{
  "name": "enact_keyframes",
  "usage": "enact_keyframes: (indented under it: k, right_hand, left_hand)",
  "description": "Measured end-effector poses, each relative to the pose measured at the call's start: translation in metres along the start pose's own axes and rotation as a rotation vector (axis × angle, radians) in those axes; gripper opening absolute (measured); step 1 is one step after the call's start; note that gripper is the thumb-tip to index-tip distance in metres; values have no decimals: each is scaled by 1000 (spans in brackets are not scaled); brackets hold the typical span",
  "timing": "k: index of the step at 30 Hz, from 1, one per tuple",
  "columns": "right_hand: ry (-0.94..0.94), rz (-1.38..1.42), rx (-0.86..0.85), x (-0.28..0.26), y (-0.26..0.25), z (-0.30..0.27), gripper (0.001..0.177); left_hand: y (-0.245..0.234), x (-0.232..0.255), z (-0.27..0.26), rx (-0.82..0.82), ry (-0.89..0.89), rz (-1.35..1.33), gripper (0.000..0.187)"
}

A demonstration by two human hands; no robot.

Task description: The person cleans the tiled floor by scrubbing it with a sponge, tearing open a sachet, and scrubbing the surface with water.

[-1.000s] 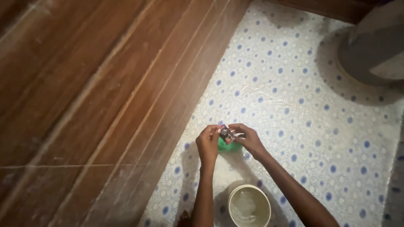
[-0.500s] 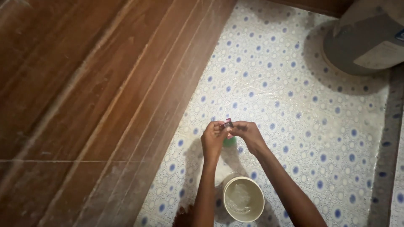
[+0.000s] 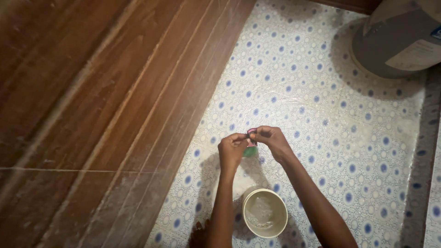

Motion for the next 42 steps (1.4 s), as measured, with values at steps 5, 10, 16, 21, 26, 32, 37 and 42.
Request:
enact_keyframes:
  k: [5, 10, 16, 21, 26, 32, 37, 42]
  right_hand:
    - [-48, -24, -33, -1, -2, 0, 13]
    - [8, 0, -64, 4, 4, -1, 14]
    - [65, 45, -116, 8, 11, -1, 16]
    - [89, 86, -96, 13, 19, 0, 12]
    - [13, 33, -85, -11, 32, -2, 12]
    - [-148, -24, -418, -73, 55, -9, 13]
    - [-435, 274, -1039, -63, 55, 29, 8]
    - [-500, -831, -99, 76, 121, 142, 33]
  left_hand:
    - [2, 8, -4, -14, -46, 76, 22]
    - [3, 18, -7, -50, -19, 155, 19]
    - [1, 27, -9, -58, 94, 243, 17]
    - [-2, 31, -7, -48, 167, 365, 21]
    - [-16, 21, -4, -46, 144, 429, 26]
    - [-64, -10, 8, 104, 119, 510, 31]
    - [-109, -28, 9, 206, 78, 510, 27]
    - [-133, -36, 6, 278, 95, 496, 21]
Point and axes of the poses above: each hand's wrist, its own z-axis towards the middle knuckle, its own y-axis out of the palm, x = y × z, the point moved 7 cm from there along z, towards the middle knuckle, and after that the axes turned 14 degrees about x, right-handed, at the moved point
